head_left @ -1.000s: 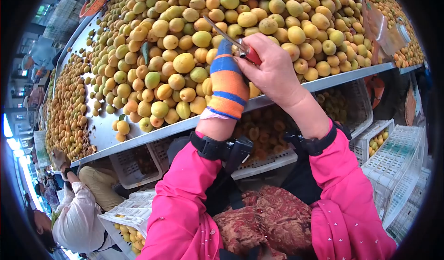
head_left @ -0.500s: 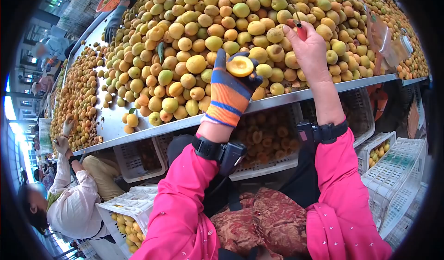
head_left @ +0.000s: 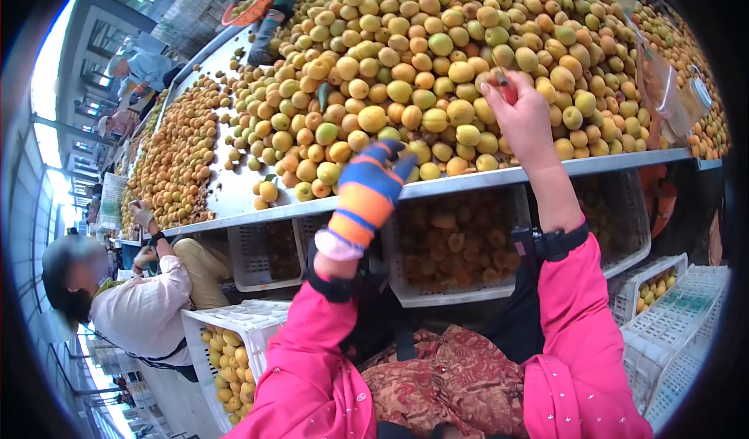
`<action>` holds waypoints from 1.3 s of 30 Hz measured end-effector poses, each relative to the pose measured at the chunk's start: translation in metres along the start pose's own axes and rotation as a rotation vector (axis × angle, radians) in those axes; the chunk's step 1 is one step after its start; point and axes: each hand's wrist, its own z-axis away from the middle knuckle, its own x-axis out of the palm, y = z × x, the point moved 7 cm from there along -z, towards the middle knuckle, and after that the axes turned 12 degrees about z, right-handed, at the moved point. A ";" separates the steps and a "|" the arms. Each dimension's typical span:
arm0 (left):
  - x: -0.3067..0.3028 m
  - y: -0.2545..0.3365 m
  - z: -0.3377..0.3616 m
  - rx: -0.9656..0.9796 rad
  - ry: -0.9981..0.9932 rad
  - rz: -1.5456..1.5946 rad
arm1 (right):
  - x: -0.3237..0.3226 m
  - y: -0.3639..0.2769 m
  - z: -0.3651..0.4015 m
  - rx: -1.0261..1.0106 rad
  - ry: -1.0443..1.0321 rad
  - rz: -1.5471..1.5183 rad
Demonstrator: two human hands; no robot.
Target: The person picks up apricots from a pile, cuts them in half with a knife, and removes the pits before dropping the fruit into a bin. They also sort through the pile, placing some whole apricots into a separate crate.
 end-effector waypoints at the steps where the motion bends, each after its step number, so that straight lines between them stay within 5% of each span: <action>1: -0.009 0.001 -0.019 0.058 0.062 -0.097 | -0.001 -0.001 0.001 -0.004 0.008 -0.019; 4: -0.017 -0.019 -0.072 0.183 0.091 -0.406 | -0.001 -0.008 0.003 0.059 -0.074 0.019; 5: -0.012 -0.019 -0.079 0.081 -0.037 -0.507 | 0.001 -0.005 0.003 0.018 -0.050 0.003; 9: -0.004 -0.045 -0.107 0.123 -0.107 -0.561 | 0.019 0.015 0.000 0.039 -0.072 -0.196; 12: -0.010 -0.055 -0.115 -0.116 0.050 0.898 | 0.034 0.002 0.007 0.273 -0.227 -0.565; 14: 0.011 -0.020 -0.098 -0.080 -0.213 1.701 | 0.055 -0.001 0.021 0.541 -0.321 -0.925; 16: 0.033 0.016 -0.080 -0.061 -0.256 1.869 | 0.072 0.001 0.027 0.587 -0.376 -0.936; 17: 0.050 0.014 -0.082 0.140 -0.265 1.507 | 0.075 -0.004 0.030 0.603 -0.410 -0.954; 18: 0.050 0.036 -0.071 0.423 -0.104 0.704 | 0.078 -0.003 0.030 0.568 -0.396 -0.981; 20: 0.071 0.032 -0.064 0.286 -0.056 1.170 | 0.071 -0.006 0.026 0.463 -0.326 -0.867; 21: 0.086 0.020 -0.066 -0.066 -0.123 1.605 | 0.067 -0.003 0.024 0.474 -0.311 -0.848; 22: 0.079 0.012 -0.075 0.070 -0.098 1.174 | 0.060 -0.003 0.020 0.401 -0.276 -0.761; 24: 0.062 0.027 -0.070 0.015 -0.269 1.128 | 0.051 -0.003 0.014 0.337 -0.236 -0.665; 27: 0.063 0.029 -0.066 -0.022 -0.347 1.315 | 0.045 -0.022 0.004 -0.047 -0.235 -0.288; 34: 0.044 0.016 -0.078 -0.046 -0.298 1.905 | 0.061 -0.013 0.014 0.247 -0.492 -0.614; 39: 0.025 0.014 -0.077 0.052 -0.234 1.748 | 0.064 -0.020 0.022 0.101 -0.485 -0.500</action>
